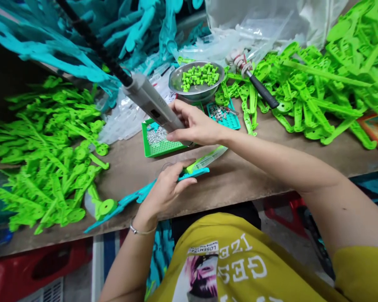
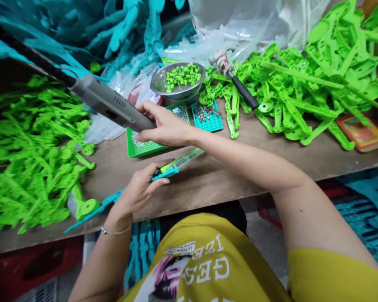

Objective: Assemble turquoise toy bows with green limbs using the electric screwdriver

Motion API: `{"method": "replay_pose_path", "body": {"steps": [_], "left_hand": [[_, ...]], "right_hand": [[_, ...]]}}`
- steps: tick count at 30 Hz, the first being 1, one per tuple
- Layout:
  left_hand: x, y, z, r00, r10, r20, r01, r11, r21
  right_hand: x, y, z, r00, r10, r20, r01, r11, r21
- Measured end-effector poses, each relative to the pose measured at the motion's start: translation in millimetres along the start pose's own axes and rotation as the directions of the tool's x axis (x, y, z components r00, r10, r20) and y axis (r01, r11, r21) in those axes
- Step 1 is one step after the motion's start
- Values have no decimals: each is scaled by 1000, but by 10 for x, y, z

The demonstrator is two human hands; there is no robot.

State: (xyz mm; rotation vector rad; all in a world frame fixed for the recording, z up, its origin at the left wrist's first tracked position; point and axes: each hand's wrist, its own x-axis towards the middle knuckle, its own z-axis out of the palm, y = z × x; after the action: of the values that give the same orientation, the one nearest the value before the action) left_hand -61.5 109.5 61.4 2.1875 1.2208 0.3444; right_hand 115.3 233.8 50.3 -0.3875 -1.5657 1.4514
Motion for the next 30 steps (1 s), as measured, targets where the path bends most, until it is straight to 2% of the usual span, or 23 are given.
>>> {"method": "replay_pose_path", "body": {"steps": [8, 16, 24, 30], "left_hand": [[-46, -25, 26, 998, -64, 3, 64, 997, -39], [-28, -6, 0, 999, -53, -2, 53, 996, -66], [-80, -32, -9, 999, -54, -4, 54, 998, 12], [-106, 13, 101, 1000, 0, 21, -1, 999, 38]], "right_hand": [[18, -21, 57, 999, 36, -2, -36, 998, -58], [56, -43, 201, 999, 41, 10, -40, 998, -55], [85, -34, 222, 999, 25, 27, -21, 992, -121], [81, 6, 210, 999, 17, 30, -14, 993, -116]]}}
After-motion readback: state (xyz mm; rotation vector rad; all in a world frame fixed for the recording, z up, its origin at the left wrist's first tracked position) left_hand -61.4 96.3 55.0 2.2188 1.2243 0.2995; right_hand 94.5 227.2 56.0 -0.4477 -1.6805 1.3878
